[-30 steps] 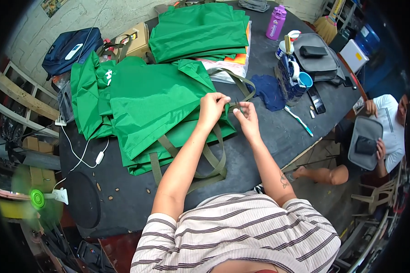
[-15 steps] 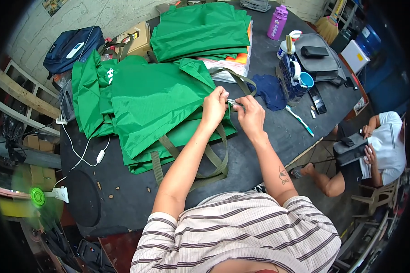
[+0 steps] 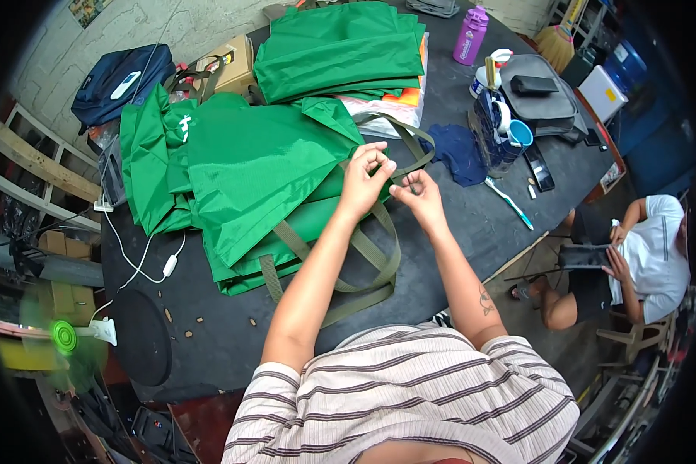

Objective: Preparing and cleaning green tote bags by singeing loose threads with a lighter and wiping them with a cloth.

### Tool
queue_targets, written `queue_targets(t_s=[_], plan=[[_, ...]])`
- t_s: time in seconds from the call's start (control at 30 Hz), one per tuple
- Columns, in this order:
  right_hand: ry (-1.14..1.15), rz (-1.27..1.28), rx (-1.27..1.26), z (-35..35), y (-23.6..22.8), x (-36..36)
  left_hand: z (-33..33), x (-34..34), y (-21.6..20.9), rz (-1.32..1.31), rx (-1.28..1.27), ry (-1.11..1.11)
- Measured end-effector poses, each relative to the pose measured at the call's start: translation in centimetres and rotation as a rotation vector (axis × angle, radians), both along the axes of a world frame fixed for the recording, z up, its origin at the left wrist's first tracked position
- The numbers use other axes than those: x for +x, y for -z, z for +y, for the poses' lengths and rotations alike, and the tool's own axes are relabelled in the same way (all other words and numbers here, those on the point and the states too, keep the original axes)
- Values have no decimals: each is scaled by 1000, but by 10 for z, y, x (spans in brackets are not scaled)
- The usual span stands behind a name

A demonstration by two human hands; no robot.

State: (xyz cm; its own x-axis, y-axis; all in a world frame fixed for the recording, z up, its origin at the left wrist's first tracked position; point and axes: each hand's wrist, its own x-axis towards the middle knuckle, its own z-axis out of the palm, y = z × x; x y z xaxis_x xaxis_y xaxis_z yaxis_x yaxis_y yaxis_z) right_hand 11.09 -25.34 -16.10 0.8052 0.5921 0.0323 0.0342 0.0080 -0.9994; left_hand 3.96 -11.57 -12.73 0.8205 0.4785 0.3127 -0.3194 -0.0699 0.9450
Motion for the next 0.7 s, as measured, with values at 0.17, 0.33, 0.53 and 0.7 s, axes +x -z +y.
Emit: queue_targets(t_s=[0.17,0.33,0.53,0.7], plan=[[-74,436,133,0,-12,11,-36,-39,-33,-116,705,28],[-50,445,129,5,-9,7,-31,-38,-10,191,495,-231],[98,182,107,1,-11,-4,-24,-31,6,179,422,-211],[272,-528,-106,-16,-17,-20,-17,-29,12,217,355,-162]])
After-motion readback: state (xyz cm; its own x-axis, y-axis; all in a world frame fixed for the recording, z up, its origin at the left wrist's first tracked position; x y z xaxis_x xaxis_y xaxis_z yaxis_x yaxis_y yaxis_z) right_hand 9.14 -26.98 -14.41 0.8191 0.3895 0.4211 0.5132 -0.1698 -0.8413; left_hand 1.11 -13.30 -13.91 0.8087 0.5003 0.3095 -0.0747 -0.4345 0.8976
